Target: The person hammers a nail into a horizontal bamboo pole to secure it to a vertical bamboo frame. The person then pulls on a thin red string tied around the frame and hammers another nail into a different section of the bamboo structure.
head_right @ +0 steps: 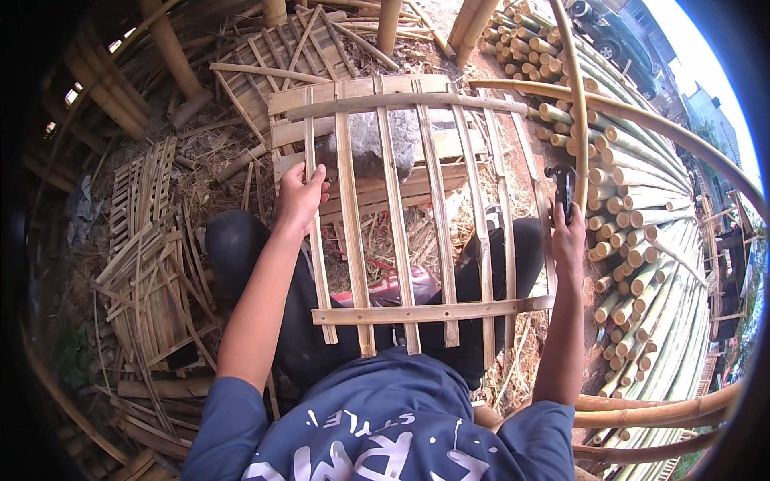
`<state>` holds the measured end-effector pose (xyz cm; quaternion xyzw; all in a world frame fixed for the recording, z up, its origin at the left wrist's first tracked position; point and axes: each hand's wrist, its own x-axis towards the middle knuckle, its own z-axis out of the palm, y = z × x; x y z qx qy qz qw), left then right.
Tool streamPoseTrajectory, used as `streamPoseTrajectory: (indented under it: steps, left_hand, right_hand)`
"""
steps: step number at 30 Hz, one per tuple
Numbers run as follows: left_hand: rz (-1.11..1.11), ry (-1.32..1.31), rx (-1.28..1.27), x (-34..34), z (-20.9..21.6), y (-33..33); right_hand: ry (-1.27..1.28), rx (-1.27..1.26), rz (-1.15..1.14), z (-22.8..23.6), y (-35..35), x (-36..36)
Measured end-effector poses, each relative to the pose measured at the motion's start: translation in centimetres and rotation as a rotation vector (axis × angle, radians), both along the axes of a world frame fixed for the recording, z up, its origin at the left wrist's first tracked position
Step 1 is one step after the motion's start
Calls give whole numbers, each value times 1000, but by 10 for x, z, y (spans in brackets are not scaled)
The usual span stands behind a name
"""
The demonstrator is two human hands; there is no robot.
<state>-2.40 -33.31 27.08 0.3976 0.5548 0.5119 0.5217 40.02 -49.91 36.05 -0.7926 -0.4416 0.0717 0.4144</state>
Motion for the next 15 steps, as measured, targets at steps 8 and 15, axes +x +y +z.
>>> streamPoseTrajectory:
  steps: [8, 15]
  left_hand:
    - [-104, 97, -85, 23, -23, 6]
    - [-312, 628, -9, 37, -13, 32]
  right_hand:
    - [-12, 7, 7, -49, 9, 7]
    - [116, -101, -58, -75, 41, 56]
